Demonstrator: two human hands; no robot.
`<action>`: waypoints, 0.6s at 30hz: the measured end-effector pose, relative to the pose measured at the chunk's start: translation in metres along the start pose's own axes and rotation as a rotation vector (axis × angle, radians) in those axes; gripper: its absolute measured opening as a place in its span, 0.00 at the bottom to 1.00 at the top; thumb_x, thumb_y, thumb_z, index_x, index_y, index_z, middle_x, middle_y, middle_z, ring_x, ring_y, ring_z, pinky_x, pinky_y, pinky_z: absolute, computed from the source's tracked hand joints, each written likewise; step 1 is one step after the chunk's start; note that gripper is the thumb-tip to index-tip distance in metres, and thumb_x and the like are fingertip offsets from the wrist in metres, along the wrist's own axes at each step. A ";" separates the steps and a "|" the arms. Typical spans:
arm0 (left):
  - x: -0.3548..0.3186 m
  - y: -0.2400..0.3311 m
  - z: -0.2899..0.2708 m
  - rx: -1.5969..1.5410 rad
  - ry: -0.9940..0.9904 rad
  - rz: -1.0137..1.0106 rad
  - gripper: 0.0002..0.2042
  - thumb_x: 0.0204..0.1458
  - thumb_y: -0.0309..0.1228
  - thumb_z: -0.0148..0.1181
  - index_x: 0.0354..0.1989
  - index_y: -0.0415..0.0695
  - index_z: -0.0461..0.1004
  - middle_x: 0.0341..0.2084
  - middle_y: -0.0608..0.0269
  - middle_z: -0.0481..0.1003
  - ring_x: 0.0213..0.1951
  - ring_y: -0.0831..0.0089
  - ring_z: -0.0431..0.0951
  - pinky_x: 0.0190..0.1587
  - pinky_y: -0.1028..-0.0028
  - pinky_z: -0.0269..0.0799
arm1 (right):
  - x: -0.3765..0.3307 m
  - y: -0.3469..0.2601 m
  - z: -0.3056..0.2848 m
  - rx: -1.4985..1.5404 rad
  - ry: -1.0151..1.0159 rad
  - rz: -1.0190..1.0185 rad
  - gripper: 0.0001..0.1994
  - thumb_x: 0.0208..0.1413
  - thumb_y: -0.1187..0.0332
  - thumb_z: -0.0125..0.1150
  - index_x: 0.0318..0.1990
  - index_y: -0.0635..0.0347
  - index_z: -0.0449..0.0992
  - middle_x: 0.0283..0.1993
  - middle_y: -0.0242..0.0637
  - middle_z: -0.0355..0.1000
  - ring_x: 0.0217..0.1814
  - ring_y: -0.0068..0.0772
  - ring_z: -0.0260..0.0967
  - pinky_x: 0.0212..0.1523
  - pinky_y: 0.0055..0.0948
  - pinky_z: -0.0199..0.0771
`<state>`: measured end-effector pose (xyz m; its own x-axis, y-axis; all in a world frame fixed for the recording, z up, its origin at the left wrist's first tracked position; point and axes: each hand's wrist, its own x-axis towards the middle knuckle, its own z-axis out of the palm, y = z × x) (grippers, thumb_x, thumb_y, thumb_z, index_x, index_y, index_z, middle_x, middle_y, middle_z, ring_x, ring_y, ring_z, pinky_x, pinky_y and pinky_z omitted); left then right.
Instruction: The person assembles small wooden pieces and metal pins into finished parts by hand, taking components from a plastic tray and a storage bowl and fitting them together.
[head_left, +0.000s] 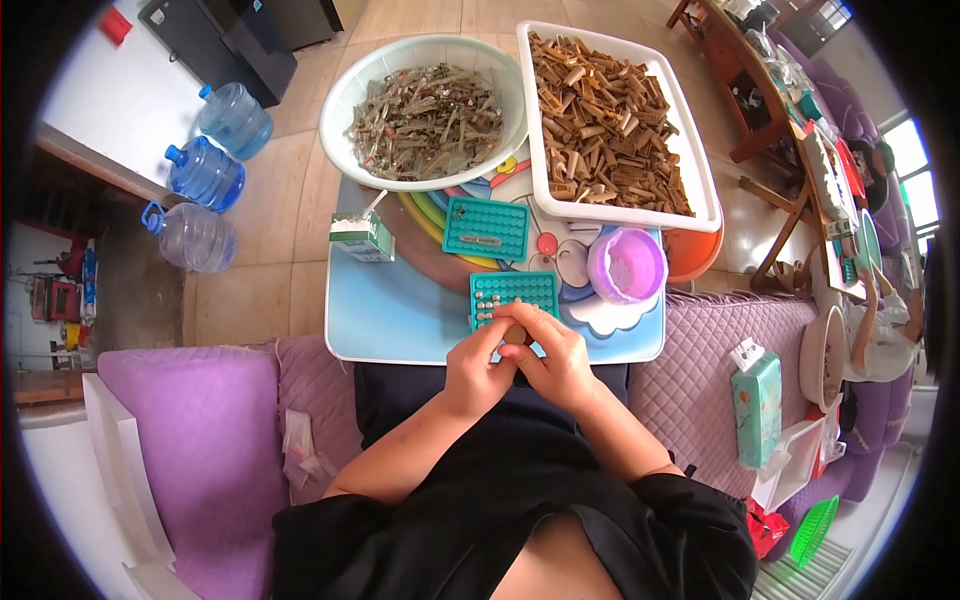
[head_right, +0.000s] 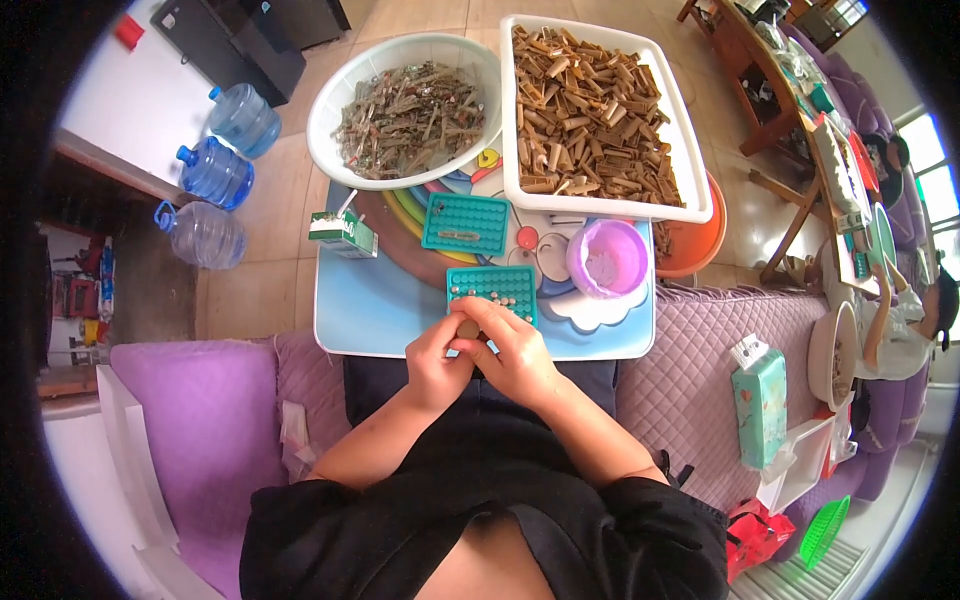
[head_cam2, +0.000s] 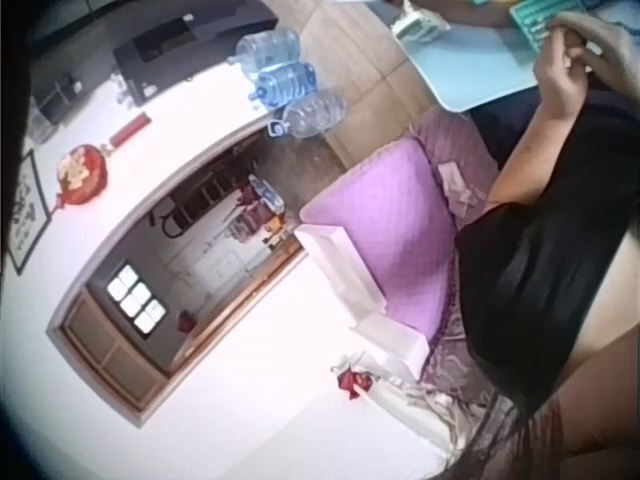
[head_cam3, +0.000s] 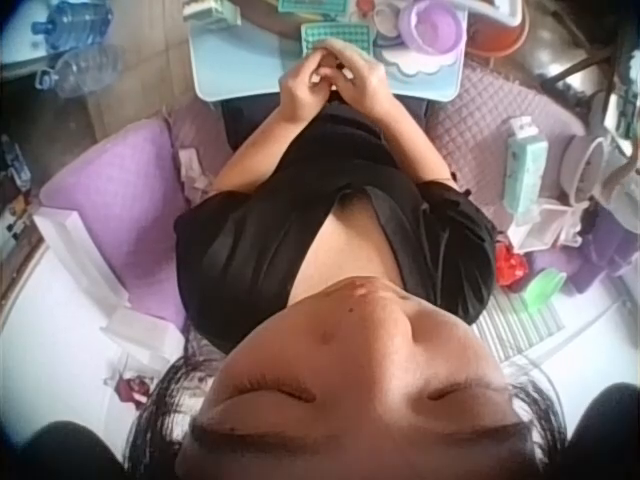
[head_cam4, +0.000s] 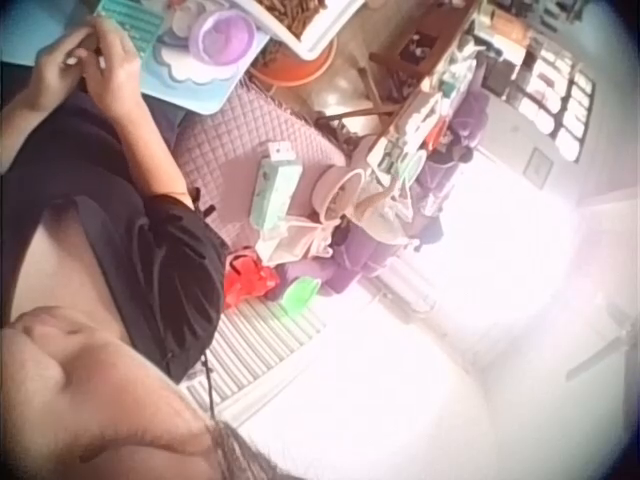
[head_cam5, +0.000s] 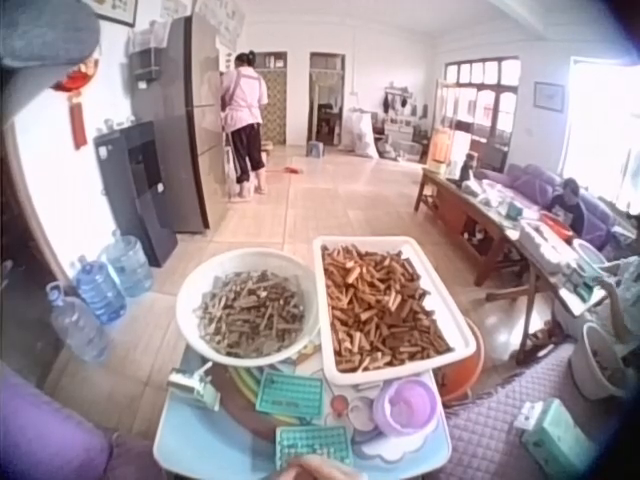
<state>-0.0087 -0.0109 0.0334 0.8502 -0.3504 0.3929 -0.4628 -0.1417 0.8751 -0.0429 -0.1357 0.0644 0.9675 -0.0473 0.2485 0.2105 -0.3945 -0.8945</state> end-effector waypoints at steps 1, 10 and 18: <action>0.000 -0.001 0.000 -0.015 -0.007 -0.011 0.14 0.43 0.20 0.59 0.41 0.39 0.71 0.28 0.54 0.75 0.29 0.59 0.76 0.31 0.72 0.71 | -0.001 0.002 0.001 0.003 0.000 0.032 0.19 0.45 0.78 0.62 0.48 0.66 0.70 0.42 0.44 0.72 0.37 0.35 0.71 0.39 0.26 0.71; 0.010 0.000 -0.013 -0.918 -0.233 -0.582 0.14 0.55 0.30 0.55 0.48 0.36 0.68 0.39 0.65 0.72 0.40 0.79 0.70 0.44 0.80 0.65 | 0.008 0.022 -0.017 0.636 -0.072 0.295 0.13 0.61 0.71 0.46 0.50 0.67 0.67 0.41 0.38 0.72 0.40 0.27 0.71 0.42 0.28 0.72; 0.010 -0.001 -0.018 -1.169 -0.196 -0.709 0.15 0.56 0.35 0.54 0.47 0.40 0.67 0.38 0.63 0.72 0.38 0.78 0.71 0.41 0.77 0.68 | -0.006 0.029 -0.014 0.669 -0.187 0.396 0.16 0.53 0.79 0.56 0.48 0.64 0.62 0.33 0.34 0.70 0.33 0.21 0.70 0.33 0.20 0.70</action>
<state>0.0043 0.0024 0.0418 0.7189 -0.6679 -0.1927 0.6107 0.4745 0.6340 -0.0447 -0.1594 0.0417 0.9829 0.1093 -0.1479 -0.1716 0.2563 -0.9512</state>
